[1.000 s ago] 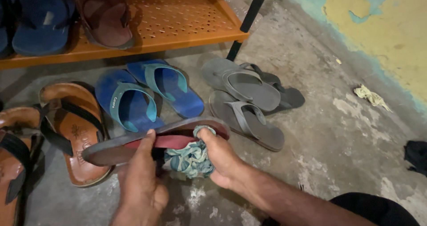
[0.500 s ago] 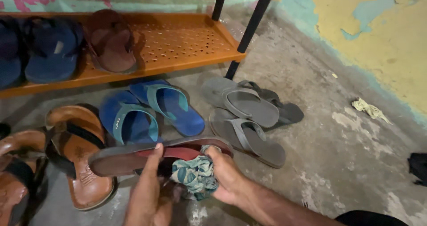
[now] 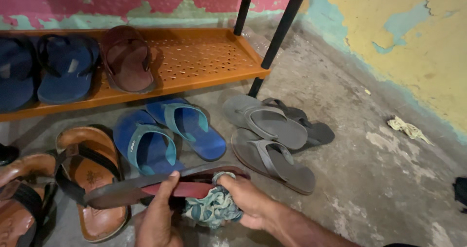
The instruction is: The person wipes a pair of reddish-brown flip-flops with a cloth, cleaning the straps and insoles. The person handles the flip-flops one at a time, turning them over to wipe different surfaces.
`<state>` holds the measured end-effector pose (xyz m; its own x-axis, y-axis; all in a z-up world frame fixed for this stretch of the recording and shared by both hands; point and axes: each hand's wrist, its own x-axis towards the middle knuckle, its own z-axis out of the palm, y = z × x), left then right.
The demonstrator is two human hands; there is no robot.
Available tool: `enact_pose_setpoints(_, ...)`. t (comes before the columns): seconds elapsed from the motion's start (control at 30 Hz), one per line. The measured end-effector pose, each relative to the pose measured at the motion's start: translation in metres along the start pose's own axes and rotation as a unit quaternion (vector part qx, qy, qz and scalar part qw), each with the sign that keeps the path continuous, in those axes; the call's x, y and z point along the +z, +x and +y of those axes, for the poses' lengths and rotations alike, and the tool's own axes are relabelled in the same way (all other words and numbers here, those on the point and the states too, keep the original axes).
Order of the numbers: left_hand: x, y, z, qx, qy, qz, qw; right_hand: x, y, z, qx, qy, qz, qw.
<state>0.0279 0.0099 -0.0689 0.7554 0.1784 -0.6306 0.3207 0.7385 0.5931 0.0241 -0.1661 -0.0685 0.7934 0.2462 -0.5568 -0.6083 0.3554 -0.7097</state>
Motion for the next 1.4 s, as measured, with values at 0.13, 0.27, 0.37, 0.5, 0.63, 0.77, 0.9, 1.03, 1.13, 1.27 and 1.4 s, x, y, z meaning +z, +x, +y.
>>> enact_pose_setpoints(0.13,0.002,-0.004,0.009,-0.033,0.094,0.082,0.992,-0.009,0.0,0.0,0.006,-0.018,0.002,1.0)
enact_pose_setpoints(0.27,-0.002,-0.007,0.01,-0.018,0.073,0.052,0.996,-0.013,0.008,-0.003,0.008,-0.007,0.051,0.999)
enact_pose_setpoints(0.37,-0.003,0.0,0.008,-0.039,0.074,0.043,0.996,-0.019,0.005,-0.01,-0.025,-0.038,0.054,0.998)
enact_pose_setpoints(0.5,-0.007,0.0,0.007,-0.036,0.081,0.002,0.996,-0.025,0.009,-0.01,-0.039,-0.093,0.068,0.993)
enact_pose_setpoints(0.63,-0.004,-0.004,0.009,-0.023,0.076,-0.028,0.996,-0.029,0.012,-0.007,-0.033,-0.103,0.089,0.99)
enact_pose_setpoints(0.77,0.001,-0.013,0.012,-0.012,0.13,0.001,0.991,-0.023,0.011,-0.009,-0.024,-0.088,0.112,0.99)
enact_pose_setpoints(0.9,0.002,-0.017,0.014,0.076,0.115,-0.042,0.99,-0.019,0.01,-0.011,0.002,-0.078,0.126,0.989)
enact_pose_setpoints(1.03,0.004,-0.02,0.013,0.152,0.082,-0.102,0.98,-0.024,0.011,-0.008,-0.004,-0.071,0.076,0.995)
enact_pose_setpoints(1.13,0.007,-0.025,0.019,0.126,0.129,-0.051,0.982,-0.026,0.011,-0.005,-0.01,-0.104,0.076,0.992)
enact_pose_setpoints(1.27,0.012,-0.026,0.016,0.169,0.143,-0.031,0.975,-0.028,0.013,-0.005,-0.008,-0.128,0.083,0.988)
enact_pose_setpoints(1.4,0.007,-0.022,0.013,0.236,0.151,-0.045,0.959,-0.029,0.014,-0.003,-0.008,-0.147,0.091,0.985)
